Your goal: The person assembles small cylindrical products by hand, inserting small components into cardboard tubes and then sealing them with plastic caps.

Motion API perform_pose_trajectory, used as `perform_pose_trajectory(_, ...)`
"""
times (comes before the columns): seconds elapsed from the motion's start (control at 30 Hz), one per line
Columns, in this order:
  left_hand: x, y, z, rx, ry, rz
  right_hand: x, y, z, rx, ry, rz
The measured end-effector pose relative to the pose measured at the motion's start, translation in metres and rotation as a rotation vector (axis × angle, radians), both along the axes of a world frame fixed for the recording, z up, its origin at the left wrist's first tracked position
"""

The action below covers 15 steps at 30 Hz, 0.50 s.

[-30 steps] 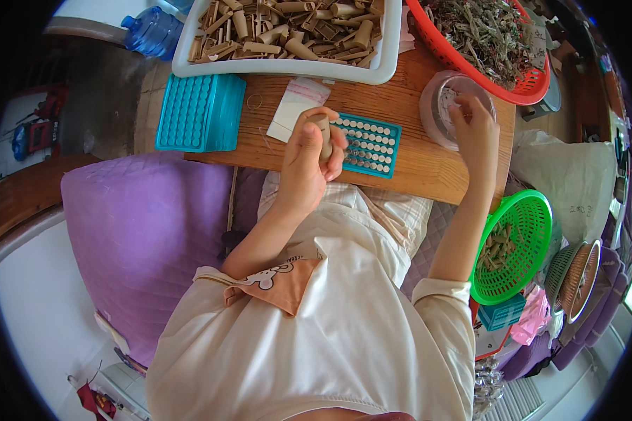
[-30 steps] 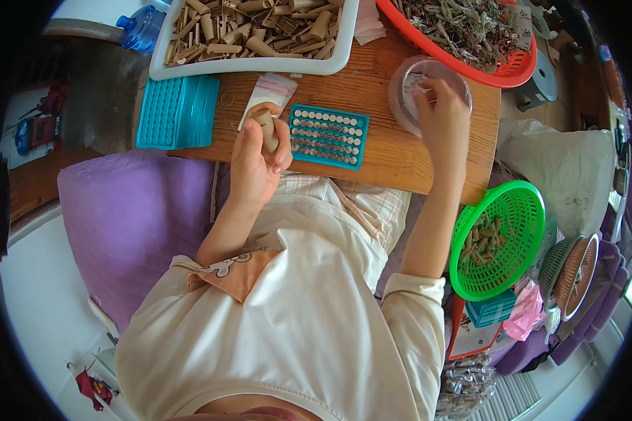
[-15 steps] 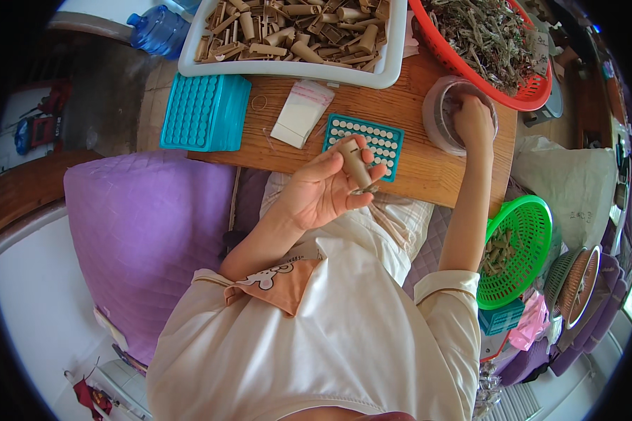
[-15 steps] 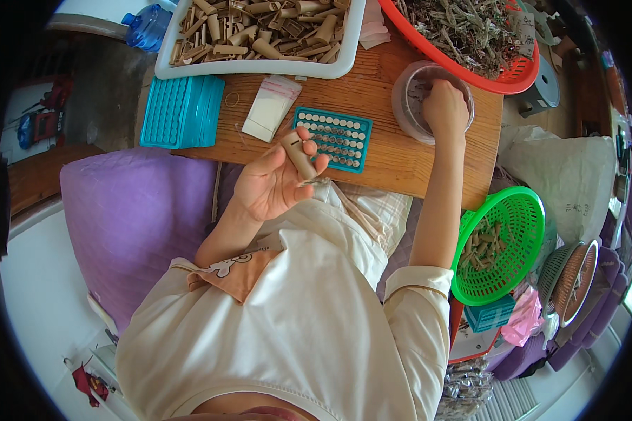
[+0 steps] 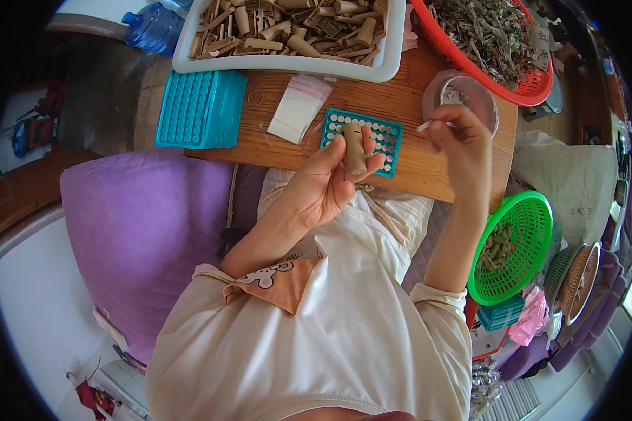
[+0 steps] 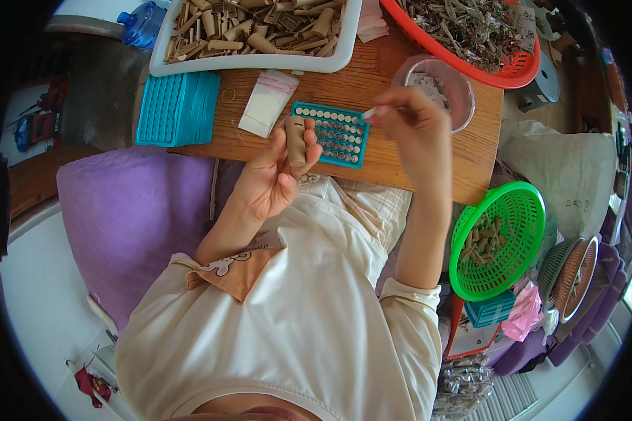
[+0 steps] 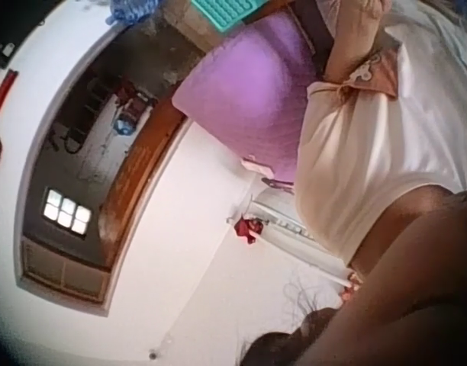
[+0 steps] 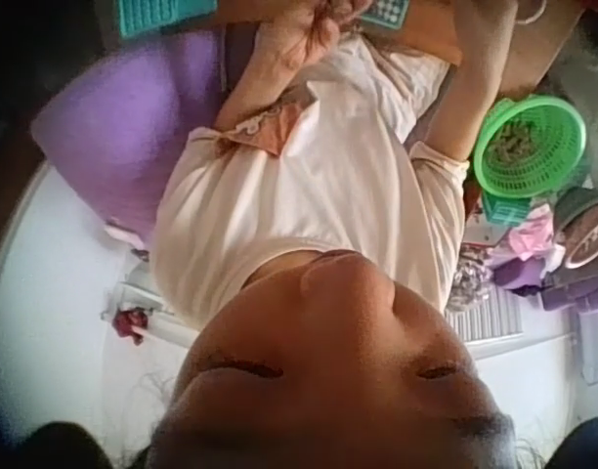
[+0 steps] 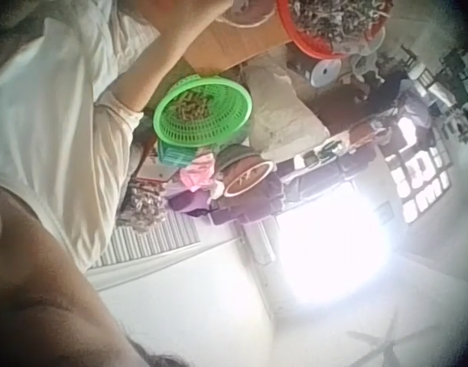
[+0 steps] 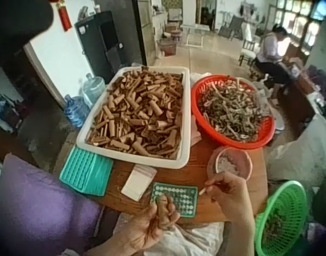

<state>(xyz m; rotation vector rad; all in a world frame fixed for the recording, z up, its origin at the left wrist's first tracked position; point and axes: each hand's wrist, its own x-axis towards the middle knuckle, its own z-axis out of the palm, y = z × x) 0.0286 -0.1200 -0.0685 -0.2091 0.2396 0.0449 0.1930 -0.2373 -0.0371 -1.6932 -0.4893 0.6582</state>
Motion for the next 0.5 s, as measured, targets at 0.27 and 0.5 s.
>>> perform_pose_trajectory(0.27, -0.003, -0.003, 0.01, 0.503, 0.161, -0.044, -0.044, 0.023, 0.005, 0.211, 0.071, 0.207)
perform_pose_trajectory(0.5, -0.003, -0.005, 0.01, 0.573, 0.126, -0.072, -0.053, 0.019, 0.015, 0.154, -0.031, 0.12)
